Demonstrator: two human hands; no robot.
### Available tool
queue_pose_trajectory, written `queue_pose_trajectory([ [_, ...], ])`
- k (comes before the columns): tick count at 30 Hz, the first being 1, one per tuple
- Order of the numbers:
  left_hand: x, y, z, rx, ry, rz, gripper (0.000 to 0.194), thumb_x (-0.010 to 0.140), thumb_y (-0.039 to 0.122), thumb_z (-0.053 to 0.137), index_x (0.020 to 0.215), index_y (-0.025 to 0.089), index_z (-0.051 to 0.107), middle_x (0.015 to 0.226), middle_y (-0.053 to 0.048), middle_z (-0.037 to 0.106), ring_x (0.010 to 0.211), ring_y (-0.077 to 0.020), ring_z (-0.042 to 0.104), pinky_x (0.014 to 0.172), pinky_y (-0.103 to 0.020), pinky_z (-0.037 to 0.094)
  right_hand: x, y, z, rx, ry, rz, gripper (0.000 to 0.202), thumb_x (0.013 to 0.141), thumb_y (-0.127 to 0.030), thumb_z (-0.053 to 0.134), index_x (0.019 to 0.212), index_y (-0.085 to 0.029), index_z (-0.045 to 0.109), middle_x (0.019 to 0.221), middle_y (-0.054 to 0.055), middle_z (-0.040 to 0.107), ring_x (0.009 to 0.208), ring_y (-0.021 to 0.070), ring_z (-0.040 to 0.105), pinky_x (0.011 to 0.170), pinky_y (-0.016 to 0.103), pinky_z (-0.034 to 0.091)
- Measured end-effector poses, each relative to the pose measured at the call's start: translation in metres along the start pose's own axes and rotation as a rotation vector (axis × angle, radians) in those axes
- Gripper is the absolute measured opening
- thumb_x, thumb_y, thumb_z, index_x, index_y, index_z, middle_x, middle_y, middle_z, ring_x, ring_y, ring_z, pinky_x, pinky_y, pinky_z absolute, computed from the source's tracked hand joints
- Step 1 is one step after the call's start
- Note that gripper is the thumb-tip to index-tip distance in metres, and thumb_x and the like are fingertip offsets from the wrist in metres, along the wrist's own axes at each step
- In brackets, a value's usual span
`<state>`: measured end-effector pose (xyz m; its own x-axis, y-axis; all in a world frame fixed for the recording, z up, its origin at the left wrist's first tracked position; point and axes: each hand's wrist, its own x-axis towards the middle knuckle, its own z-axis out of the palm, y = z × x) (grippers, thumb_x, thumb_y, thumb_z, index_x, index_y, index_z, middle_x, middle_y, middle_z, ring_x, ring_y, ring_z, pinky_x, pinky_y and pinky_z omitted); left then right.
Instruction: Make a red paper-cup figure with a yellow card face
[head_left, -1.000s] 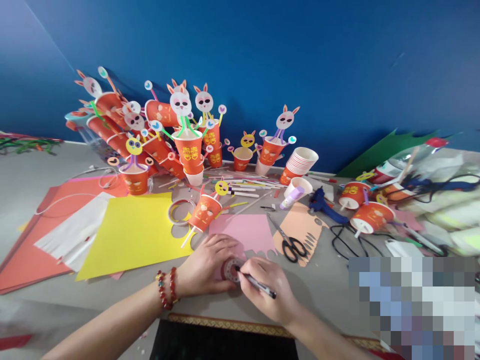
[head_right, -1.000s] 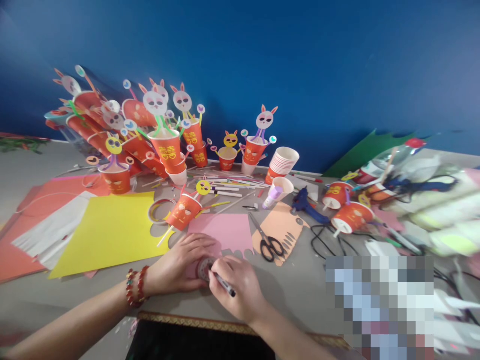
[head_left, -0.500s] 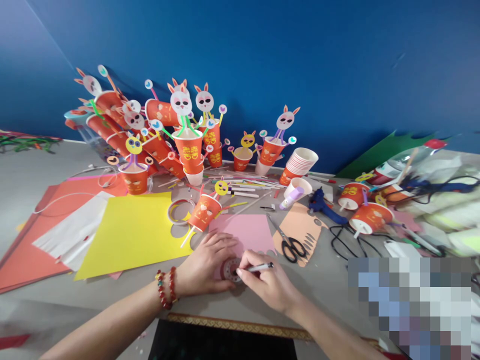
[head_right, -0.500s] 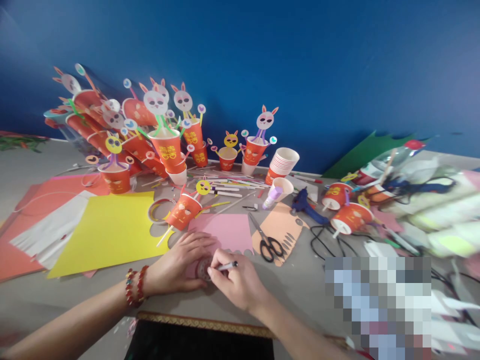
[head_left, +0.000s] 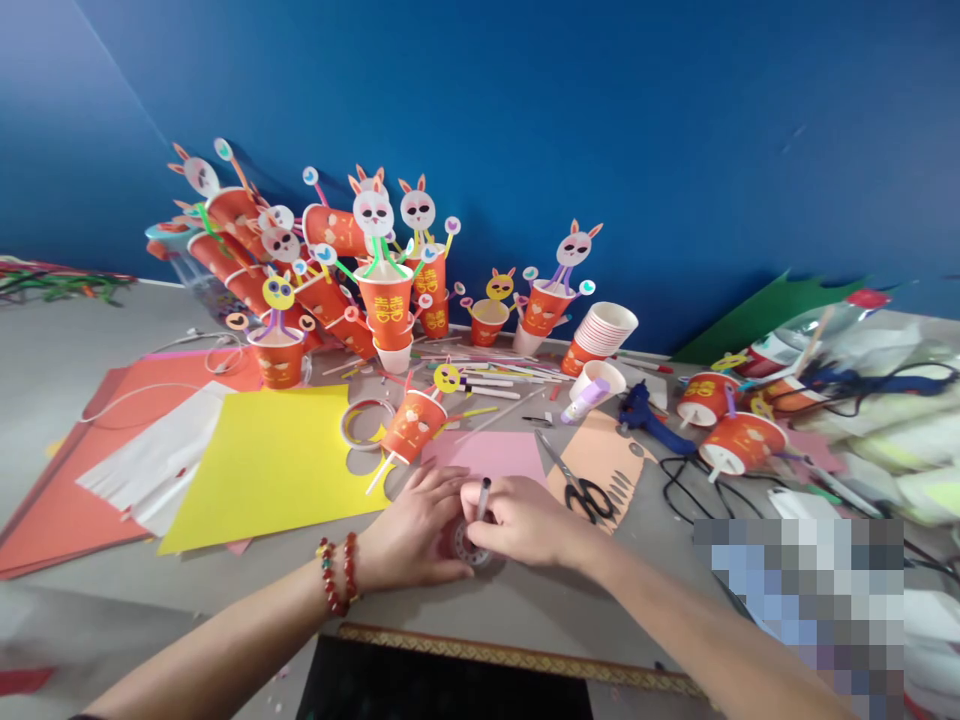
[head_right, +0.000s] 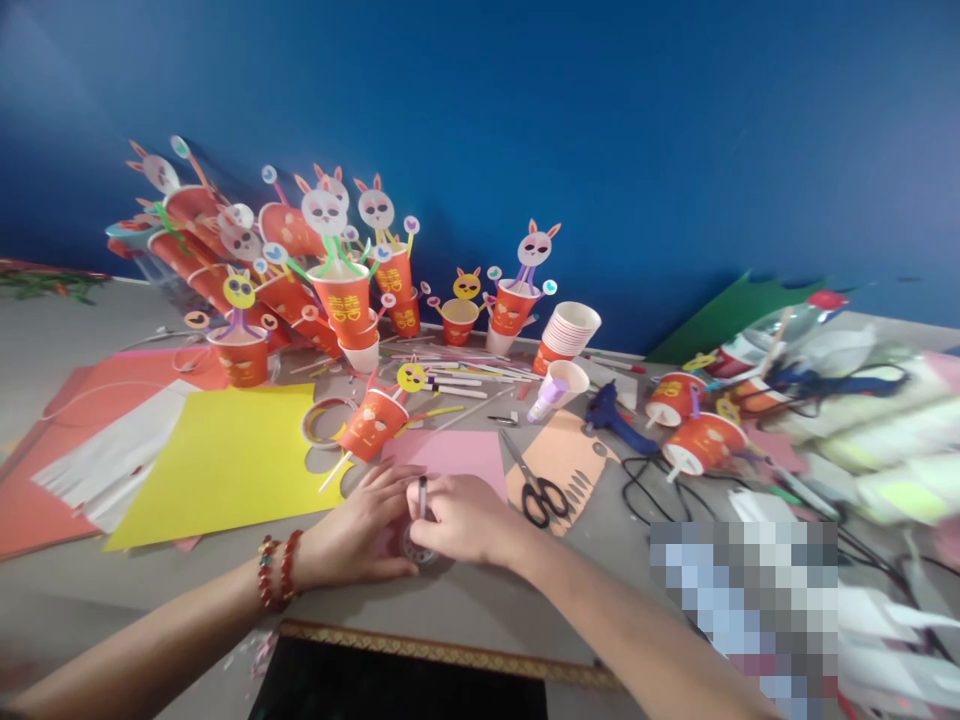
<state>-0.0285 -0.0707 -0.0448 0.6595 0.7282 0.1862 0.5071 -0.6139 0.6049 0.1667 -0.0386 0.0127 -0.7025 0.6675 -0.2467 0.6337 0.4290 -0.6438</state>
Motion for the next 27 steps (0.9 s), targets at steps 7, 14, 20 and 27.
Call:
queue_pose_trajectory([
  [7, 0.001, -0.003, 0.001, -0.032, -0.013, 0.012, 0.067, 0.071, 0.053, 0.077, 0.126, 0.022, 0.056, 0.139, -0.013, 0.057, 0.135, -0.0344, 0.042, 0.114, -0.052, 0.025, -0.011, -0.002, 0.0, -0.027, 0.154, -0.076, 0.009, 0.08, -0.019, 0.059, 0.072, -0.02, 0.055, 0.061, -0.005, 0.057, 0.056, 0.0108, 0.049, 0.057, 0.021, 0.03],
  [14, -0.001, -0.003, 0.001, -0.042, -0.009, 0.005, 0.053, 0.071, 0.046, 0.077, 0.115, 0.022, 0.06, 0.144, -0.01, 0.054, 0.138, -0.0332, 0.039, 0.113, -0.051, 0.025, -0.027, 0.013, 0.02, -0.064, 0.281, -0.274, 0.012, 0.087, -0.02, 0.051, 0.075, -0.02, 0.052, 0.065, -0.002, 0.056, 0.06, 0.0129, 0.051, 0.059, 0.023, 0.032],
  [20, -0.002, -0.004, 0.004, -0.033, -0.001, -0.006, 0.049, 0.069, 0.044, 0.077, 0.111, 0.023, 0.061, 0.145, -0.009, 0.053, 0.138, -0.0332, 0.039, 0.114, -0.051, 0.022, -0.028, 0.016, 0.03, -0.232, 0.252, -0.387, 0.017, 0.091, -0.019, 0.045, 0.075, -0.02, 0.05, 0.067, 0.0, 0.057, 0.062, 0.0144, 0.049, 0.059, 0.025, 0.03],
  [27, -0.003, -0.006, 0.006, -0.042, 0.003, 0.008, 0.056, 0.072, 0.046, 0.075, 0.12, 0.024, 0.058, 0.145, -0.009, 0.053, 0.138, -0.0333, 0.039, 0.114, -0.052, 0.021, -0.023, 0.009, 0.021, -0.439, 0.193, -0.442, 0.012, 0.087, -0.017, 0.049, 0.075, -0.02, 0.052, 0.067, 0.0, 0.059, 0.063, 0.0158, 0.049, 0.06, 0.028, 0.03],
])
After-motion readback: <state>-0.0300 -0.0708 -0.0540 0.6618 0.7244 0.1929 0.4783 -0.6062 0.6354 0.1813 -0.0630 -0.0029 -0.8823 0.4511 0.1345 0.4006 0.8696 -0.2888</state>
